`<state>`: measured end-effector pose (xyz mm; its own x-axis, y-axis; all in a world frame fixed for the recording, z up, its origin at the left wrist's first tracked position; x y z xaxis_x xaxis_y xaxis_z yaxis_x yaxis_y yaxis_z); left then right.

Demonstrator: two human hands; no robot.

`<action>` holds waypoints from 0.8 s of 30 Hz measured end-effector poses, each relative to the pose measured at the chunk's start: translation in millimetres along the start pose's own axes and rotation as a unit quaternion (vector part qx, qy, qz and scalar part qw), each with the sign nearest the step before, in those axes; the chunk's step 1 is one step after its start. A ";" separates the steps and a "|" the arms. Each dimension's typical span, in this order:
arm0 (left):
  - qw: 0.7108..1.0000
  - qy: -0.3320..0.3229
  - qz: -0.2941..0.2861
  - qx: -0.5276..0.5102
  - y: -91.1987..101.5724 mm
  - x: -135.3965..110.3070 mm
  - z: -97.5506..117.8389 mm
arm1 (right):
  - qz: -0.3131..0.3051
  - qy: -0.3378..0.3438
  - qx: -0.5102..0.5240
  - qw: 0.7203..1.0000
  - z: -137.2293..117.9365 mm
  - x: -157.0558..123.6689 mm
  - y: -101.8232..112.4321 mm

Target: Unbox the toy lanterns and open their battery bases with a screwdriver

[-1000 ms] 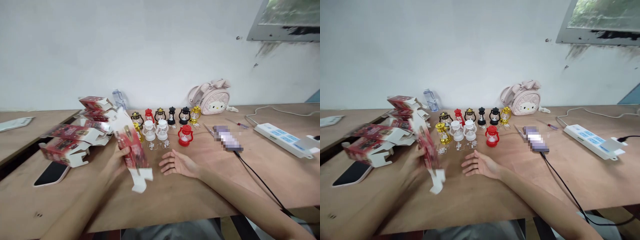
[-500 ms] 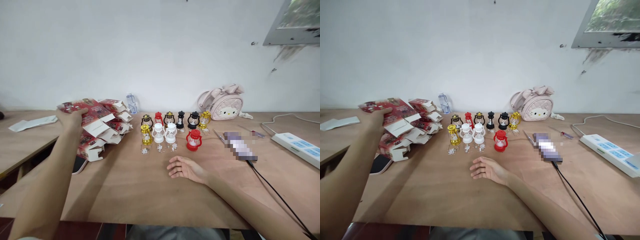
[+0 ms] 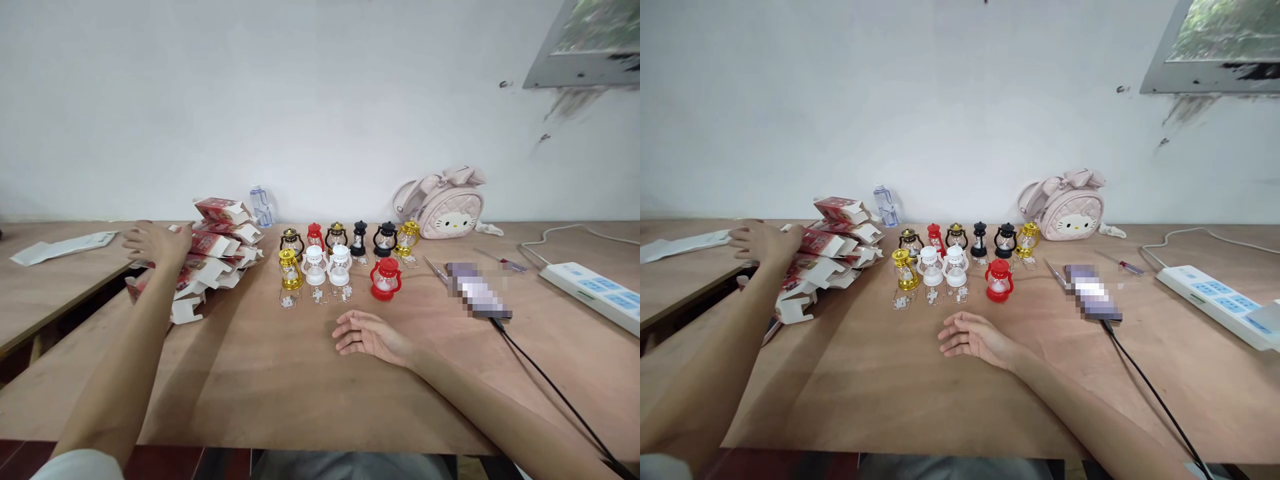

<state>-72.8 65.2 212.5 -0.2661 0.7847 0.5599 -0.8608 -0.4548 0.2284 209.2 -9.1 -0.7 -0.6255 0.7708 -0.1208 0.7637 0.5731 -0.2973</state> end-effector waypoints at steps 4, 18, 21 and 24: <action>0.998 -0.032 0.012 0.052 0.9 -17.8 -0.8 | 0.157 0.110 -0.192 0.963 -16.0 -8.5 22.3; 0.819 -0.179 -0.544 -0.027 -173.0 -223.0 -11.9 | 0.439 0.327 -0.728 0.414 -83.9 -42.8 64.4; 0.813 -0.114 -0.563 -0.100 -187.8 -222.3 -11.8 | 0.405 0.303 -0.742 0.439 -78.1 -33.7 68.3; 0.821 -0.008 -0.540 -0.185 -193.8 -210.3 -23.0 | 0.432 0.313 -0.705 0.467 -79.6 -38.3 72.4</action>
Point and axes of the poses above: each hand's wrist, its own x-axis towards the middle knuckle, its own y-axis out of the back of the hand, z = x × y, the point moved 8 cm from there along x, towards the middle knuckle, and after that the axes turned 13 degrees about -x, right-handed, at the moved point
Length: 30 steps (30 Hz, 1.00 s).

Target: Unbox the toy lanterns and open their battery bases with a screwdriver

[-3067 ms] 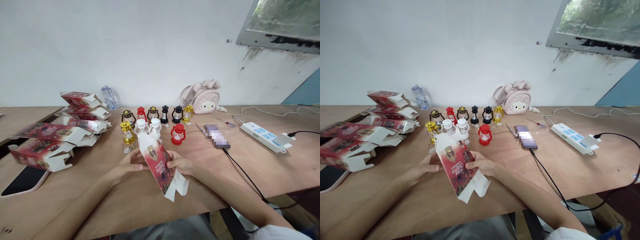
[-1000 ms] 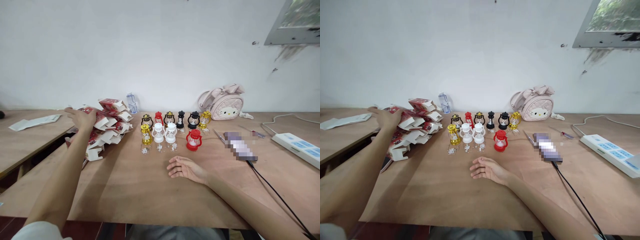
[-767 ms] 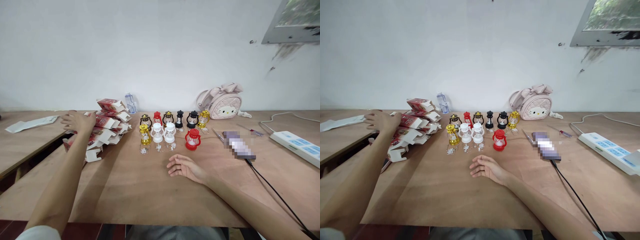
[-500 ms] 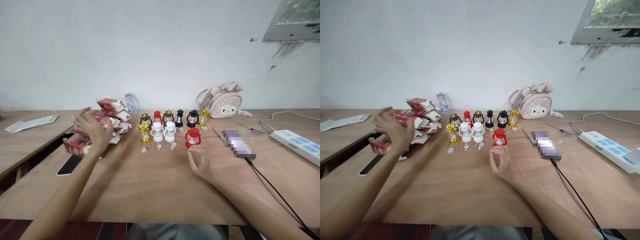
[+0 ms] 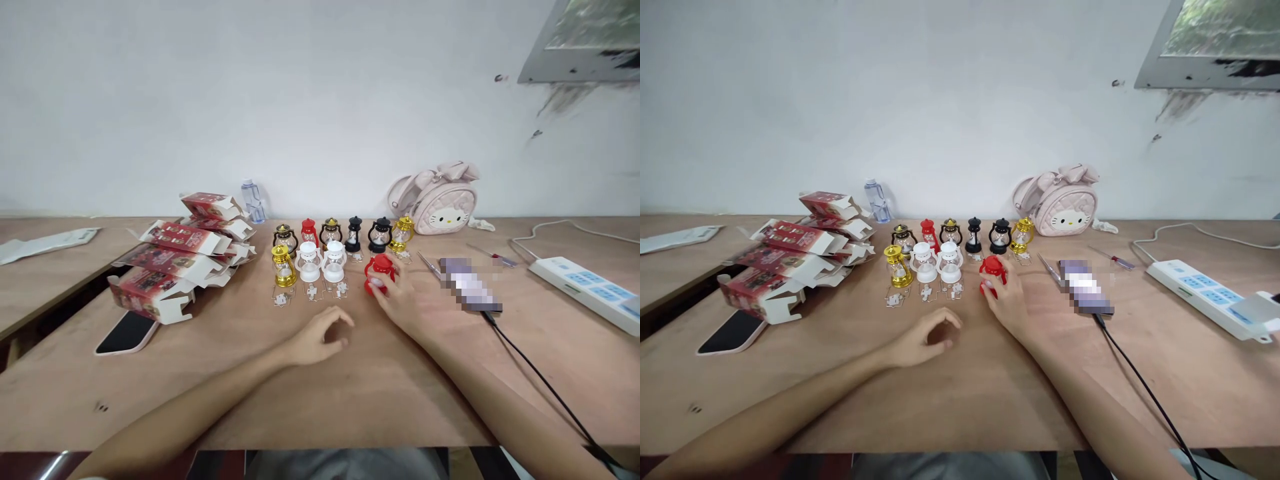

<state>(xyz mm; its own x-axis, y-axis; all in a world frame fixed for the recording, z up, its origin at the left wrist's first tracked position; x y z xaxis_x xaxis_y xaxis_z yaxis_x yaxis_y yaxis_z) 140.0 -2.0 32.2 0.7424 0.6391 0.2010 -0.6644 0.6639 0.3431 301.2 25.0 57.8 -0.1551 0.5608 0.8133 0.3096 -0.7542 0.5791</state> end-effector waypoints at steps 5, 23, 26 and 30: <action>0.964 0.054 0.085 -0.245 13.8 -0.2 -23.4 | 0.080 -0.071 0.062 0.992 0.2 -1.9 19.1; 0.891 0.122 0.192 -0.393 20.0 -4.6 -35.4 | -0.024 -0.205 0.388 0.898 -33.0 -25.7 -1.3; 0.853 0.113 0.262 -0.437 28.4 -7.5 -37.8 | -0.137 -0.254 0.424 0.858 -30.5 -28.5 -19.9; 0.829 0.103 0.319 -0.448 36.2 -10.1 -41.5 | -0.250 -0.268 0.479 0.798 -40.0 -32.0 -34.8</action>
Point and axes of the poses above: each hand's wrist, its own x-axis towards the middle knuckle, its own y-axis out of the back of the hand, z = x × y, the point moved 8 cm from there along x, towards the middle knuckle, and after that the axes turned 13 degrees about -x, right-handed, at the moved point
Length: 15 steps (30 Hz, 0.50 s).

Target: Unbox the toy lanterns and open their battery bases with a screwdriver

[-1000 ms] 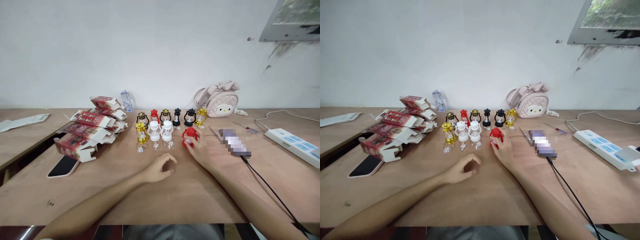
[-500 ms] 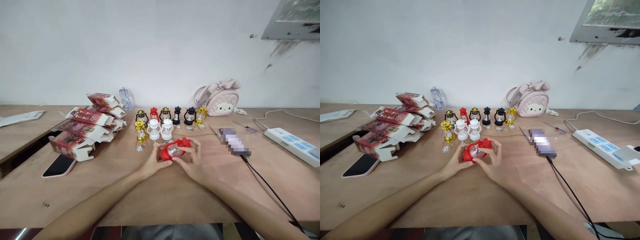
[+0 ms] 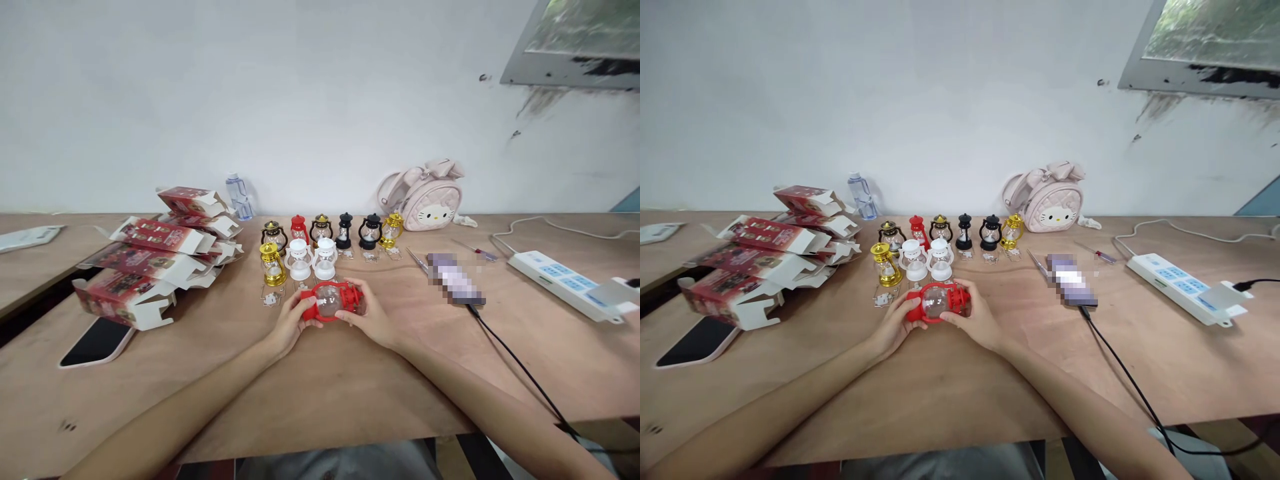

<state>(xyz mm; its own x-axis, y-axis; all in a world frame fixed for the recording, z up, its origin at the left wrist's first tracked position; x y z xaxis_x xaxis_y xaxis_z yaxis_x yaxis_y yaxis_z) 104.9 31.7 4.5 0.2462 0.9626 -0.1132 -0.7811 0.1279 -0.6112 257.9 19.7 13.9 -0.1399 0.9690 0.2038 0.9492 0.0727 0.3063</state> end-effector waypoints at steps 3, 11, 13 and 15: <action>0.999 -0.028 0.016 -0.005 3.2 0.9 3.2 | -0.020 -0.018 0.048 0.998 2.9 2.5 -3.9; 0.999 -0.036 0.031 -0.018 9.1 2.0 4.4 | -0.037 -0.012 0.080 0.996 8.3 8.4 -0.5; 0.999 -0.021 0.027 -0.022 8.3 2.2 3.9 | -0.012 -0.005 0.084 0.996 9.8 9.2 4.0; 1.000 -0.006 0.019 -0.023 6.2 2.1 3.6 | 0.014 -0.003 0.092 0.996 11.5 10.2 7.7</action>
Point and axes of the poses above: each hand's wrist, its own x-axis towards the middle knuckle, its own y-axis out of the back of the hand, z = x × y, the point moved 8 cm from there along x, towards the middle knuckle, and after that the axes turned 13 degrees about -x, right-handed, at the moved point
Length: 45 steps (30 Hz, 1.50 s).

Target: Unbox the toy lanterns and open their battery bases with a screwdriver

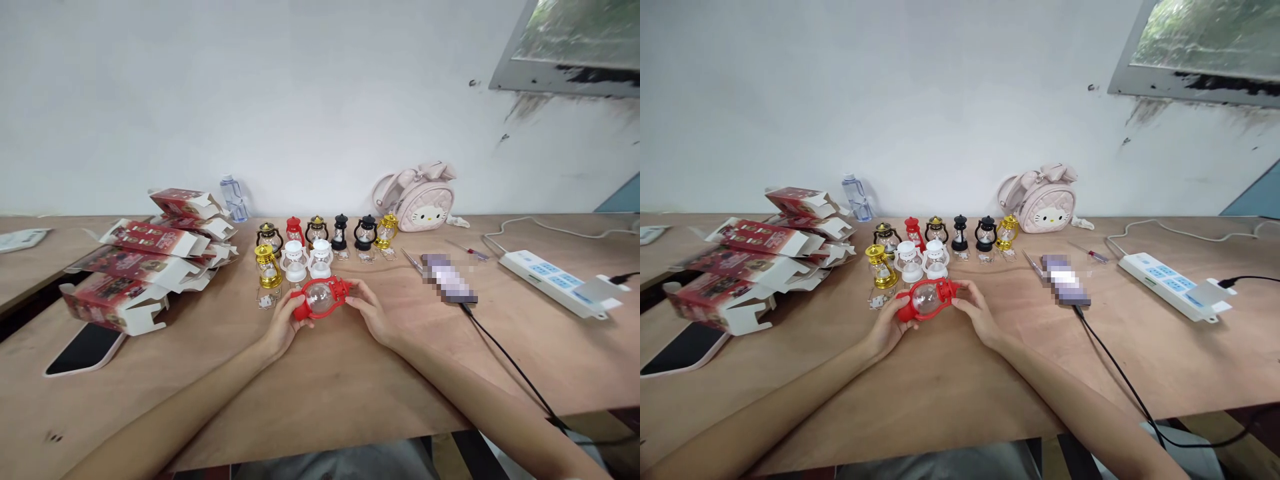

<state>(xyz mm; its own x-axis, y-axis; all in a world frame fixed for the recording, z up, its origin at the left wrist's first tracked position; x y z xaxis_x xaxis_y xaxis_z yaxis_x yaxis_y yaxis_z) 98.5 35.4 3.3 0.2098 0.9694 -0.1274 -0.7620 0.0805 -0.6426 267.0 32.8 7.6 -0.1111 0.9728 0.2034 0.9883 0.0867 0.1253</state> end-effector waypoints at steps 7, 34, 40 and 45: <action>0.999 0.037 -0.023 -0.001 -2.0 0.0 -4.3 | -0.106 -0.134 0.185 0.968 8.1 0.4 -18.6; 0.987 0.005 -0.068 0.142 -7.2 -0.4 -8.3 | 0.003 -0.063 -0.013 0.998 11.0 1.9 -4.6; 0.986 -0.006 -0.062 0.152 -8.3 -1.6 -7.2 | -0.004 -0.057 -0.076 0.995 12.6 1.5 -2.6; 0.992 0.020 -0.043 0.116 -4.4 0.0 -8.2 | 0.005 0.030 -0.181 0.983 -11.4 -5.7 -3.2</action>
<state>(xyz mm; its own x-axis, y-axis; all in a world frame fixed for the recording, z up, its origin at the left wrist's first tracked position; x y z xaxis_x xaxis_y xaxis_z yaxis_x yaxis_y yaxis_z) 106.9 33.1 -0.1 0.3005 0.9472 -0.1119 -0.8599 0.2183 -0.4613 263.3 24.5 17.2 -0.1186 0.9575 0.2628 0.8887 -0.0157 0.4582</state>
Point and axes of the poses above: each hand's wrist, its own x-axis towards the middle knuckle, its own y-axis out of the back of the hand, z = x × y, the point moved 8 cm from there along x, towards the middle knuckle, and after that the axes turned 13 degrees about -x, right-handed, at the moved point
